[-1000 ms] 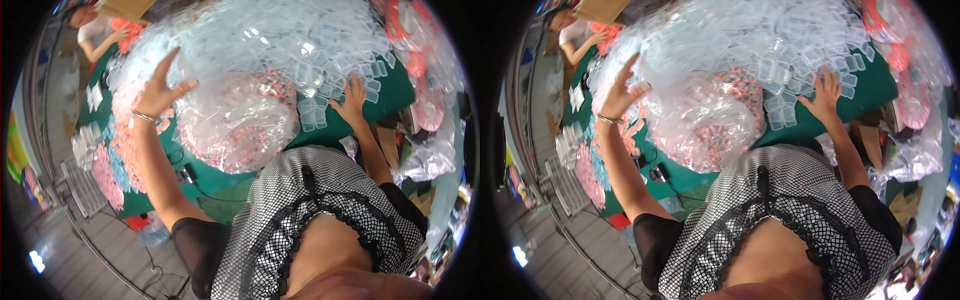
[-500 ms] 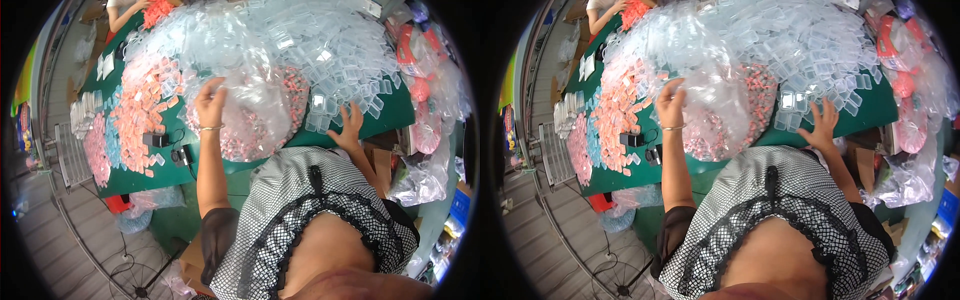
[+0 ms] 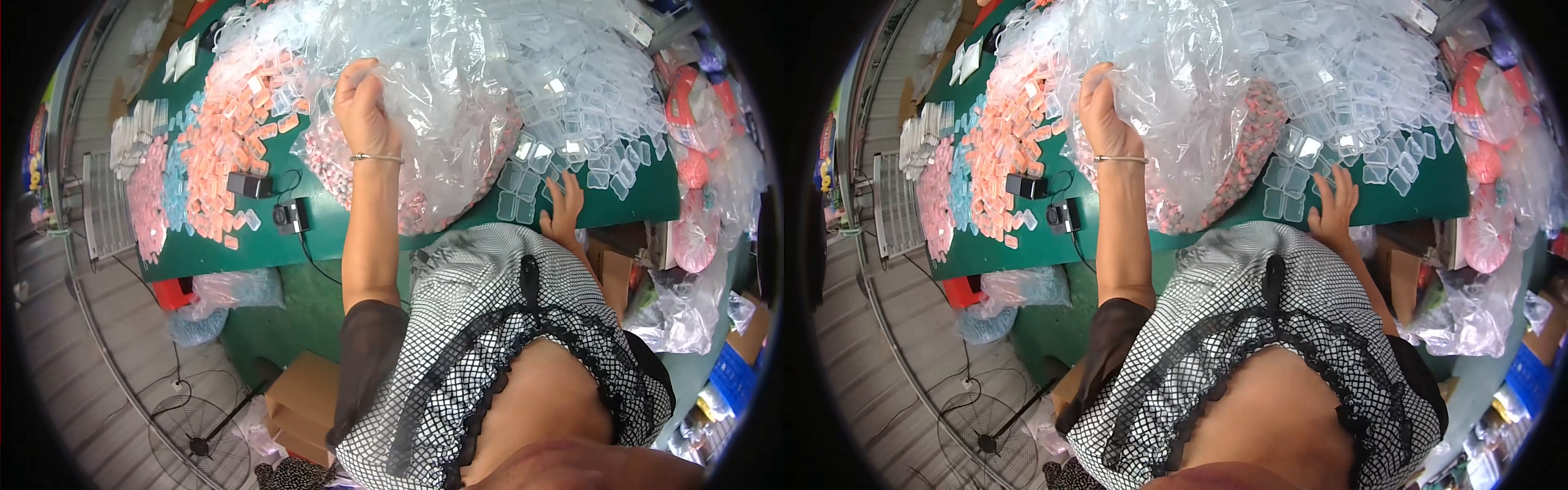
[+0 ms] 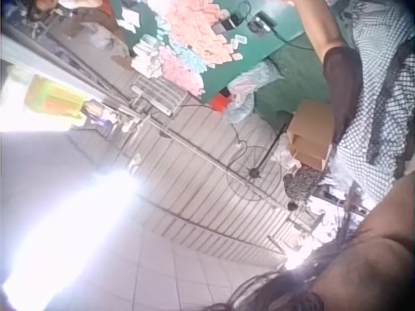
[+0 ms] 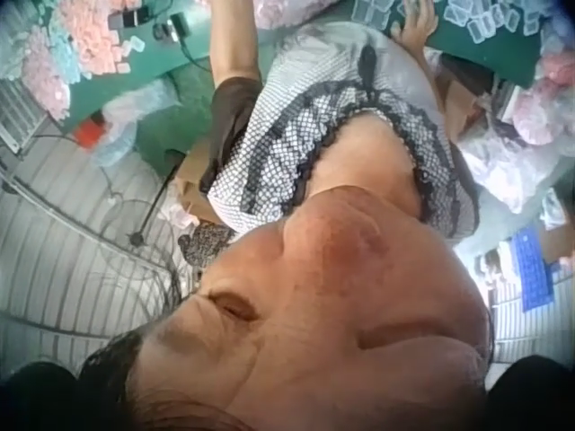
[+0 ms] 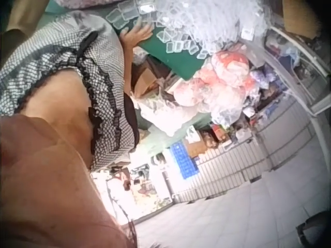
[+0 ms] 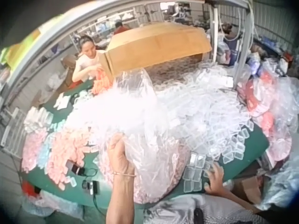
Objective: Packaging small pink beads or capsules into plastic bags and clear containers at a workshop table.
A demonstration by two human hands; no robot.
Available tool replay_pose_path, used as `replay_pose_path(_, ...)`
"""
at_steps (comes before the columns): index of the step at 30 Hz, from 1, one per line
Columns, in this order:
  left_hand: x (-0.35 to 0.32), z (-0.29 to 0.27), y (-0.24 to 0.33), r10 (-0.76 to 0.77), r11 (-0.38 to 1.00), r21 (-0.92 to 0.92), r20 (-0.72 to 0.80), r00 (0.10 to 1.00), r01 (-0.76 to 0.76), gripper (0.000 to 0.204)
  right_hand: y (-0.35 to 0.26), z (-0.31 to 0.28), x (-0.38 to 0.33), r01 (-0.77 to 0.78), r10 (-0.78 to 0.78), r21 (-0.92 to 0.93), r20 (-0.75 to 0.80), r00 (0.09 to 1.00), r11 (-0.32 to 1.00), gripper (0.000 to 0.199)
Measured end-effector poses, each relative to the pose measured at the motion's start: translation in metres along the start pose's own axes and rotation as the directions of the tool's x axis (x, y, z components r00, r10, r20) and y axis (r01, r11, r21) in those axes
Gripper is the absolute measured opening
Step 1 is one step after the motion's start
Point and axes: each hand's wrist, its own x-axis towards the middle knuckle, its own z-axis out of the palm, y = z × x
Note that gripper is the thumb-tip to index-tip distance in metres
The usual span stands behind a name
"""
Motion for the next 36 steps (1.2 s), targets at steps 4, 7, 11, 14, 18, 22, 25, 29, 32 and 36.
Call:
replay_pose_path(4, 0.003, 0.007, -0.001, -0.025, 0.997, -0.078, -0.012, 1.0, 0.024, 0.021, -0.014, 0.001, 0.007, 0.08, -0.069, -0.098, 0.114, 0.991, 0.992, 0.061)
replay_pose_path(7, 0.005, 0.008, 0.002, -0.018, 0.997, -0.078, -0.006, 1.0, 0.018, 0.021, -0.02, 0.004, 0.019, 0.074, -0.058, -0.11, 0.142, 0.988, 0.991, 0.059)
replay_pose_path(11, 0.002, 0.01, 0.009, -0.003, 0.999, -0.046, 0.001, 1.0, 0.003, 0.022, -0.022, 0.011, 0.023, 0.048, -0.036, -0.094, 0.128, 0.991, 0.994, 0.055)
replay_pose_path(14, -0.007, 0.008, 0.006, 0.012, 0.999, -0.042, 0.077, 0.997, -0.009, 0.021, -0.015, 0.006, 0.016, 0.067, -0.061, -0.076, 0.077, 0.995, 0.995, 0.056)
replay_pose_path(18, -0.022, -0.002, 0.021, -0.045, 0.979, 0.201, 0.142, 0.989, 0.016, 0.021, -0.016, -0.006, 0.027, 0.116, -0.115, -0.062, 0.018, 0.993, 0.991, 0.06)
replay_pose_path(22, -0.047, -0.006, 0.013, 0.123, 0.688, 0.576, 0.508, 0.853, -0.443, 0.02, -0.039, -0.028, 0.068, 0.128, -0.126, 0.077, -0.022, 0.992, 0.989, 0.066)
replay_pose_path(25, -0.075, -0.025, 0.002, 0.086, 0.668, 0.595, 0.533, 0.841, -0.446, 0.025, -0.069, -0.035, 0.113, 0.124, -0.123, 0.228, -0.017, 0.992, 0.966, 0.069)
replay_pose_path(29, -0.101, -0.046, 0.005, -0.05, 0.522, 0.718, 0.565, 0.823, -0.461, 0.027, -0.088, -0.021, 0.15, 0.004, -0.086, 0.547, 0.124, 0.989, 0.837, 0.052)
replay_pose_path(32, -0.112, -0.067, 0.005, -0.125, 0.476, 0.714, 0.633, 0.764, -0.513, 0.028, -0.083, -0.008, 0.156, 0.16, -0.322, 0.525, 0.233, 0.918, 0.836, 0.04)
replay_pose_path(36, -0.135, -0.117, 0.0, -0.387, 0.379, 0.842, 0.521, 0.761, -0.384, 0.025, -0.114, -0.012, 0.154, 0.407, -0.587, 0.477, 0.328, 0.74, 0.779, 0.029)
